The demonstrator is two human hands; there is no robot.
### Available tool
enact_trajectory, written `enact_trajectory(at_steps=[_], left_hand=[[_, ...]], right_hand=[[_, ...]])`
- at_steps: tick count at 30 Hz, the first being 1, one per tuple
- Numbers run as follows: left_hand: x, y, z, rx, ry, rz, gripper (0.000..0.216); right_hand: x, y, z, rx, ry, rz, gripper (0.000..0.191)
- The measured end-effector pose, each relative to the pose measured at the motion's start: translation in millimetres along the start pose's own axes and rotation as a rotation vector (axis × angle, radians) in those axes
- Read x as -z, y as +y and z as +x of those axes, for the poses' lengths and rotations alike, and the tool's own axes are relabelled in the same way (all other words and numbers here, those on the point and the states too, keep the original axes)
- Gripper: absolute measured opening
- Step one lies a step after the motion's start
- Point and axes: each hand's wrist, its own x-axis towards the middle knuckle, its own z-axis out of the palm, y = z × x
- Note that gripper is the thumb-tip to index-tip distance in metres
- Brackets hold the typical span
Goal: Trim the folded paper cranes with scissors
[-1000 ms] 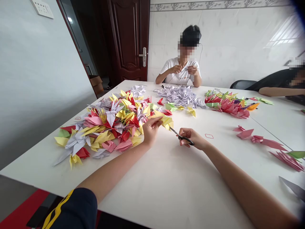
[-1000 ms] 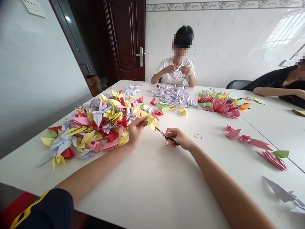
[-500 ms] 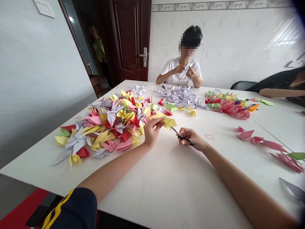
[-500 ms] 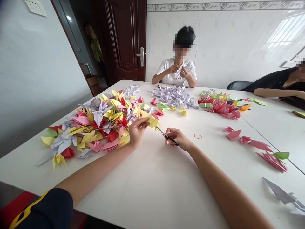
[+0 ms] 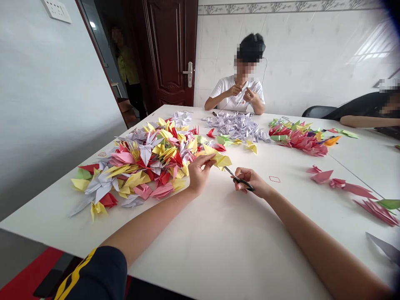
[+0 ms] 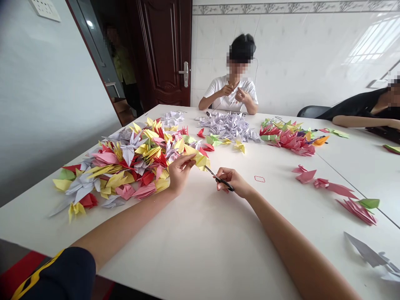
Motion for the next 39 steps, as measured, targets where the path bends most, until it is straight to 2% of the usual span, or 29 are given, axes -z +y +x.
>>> enact_trajectory(at_steps=[13,18,26,35,39], left_hand=[[0.7,-5.2,2.8,-0.006,-0.061,-0.016,0.029],[1.7,-2.3,5.5,0.002,-0.027,0.001,0.023],[2.0,-1.8,4.3,-0.004,-0.040,0.015,0.022],[2.4,-0.4,3.8,0.128,-0.081,-0.110,0.028],[2.3,0.9,6.2,0.208,-0.046,-0.179,0.029]], right_hand=[[0.9,0.4,-0.3,0.018,-0.001,0.017,0.038],[2.6,0.3,0.0,-0.002,0.007,-0.004,0.038],[-0.2,5.2,1.5,0.009,0.003,0.015,0.038],[0.3,5.4,2.0,-0.018,0.033,0.003,0.042],[1.1,5.9,2.3,-0.031,0.023,-0.007,0.043]])
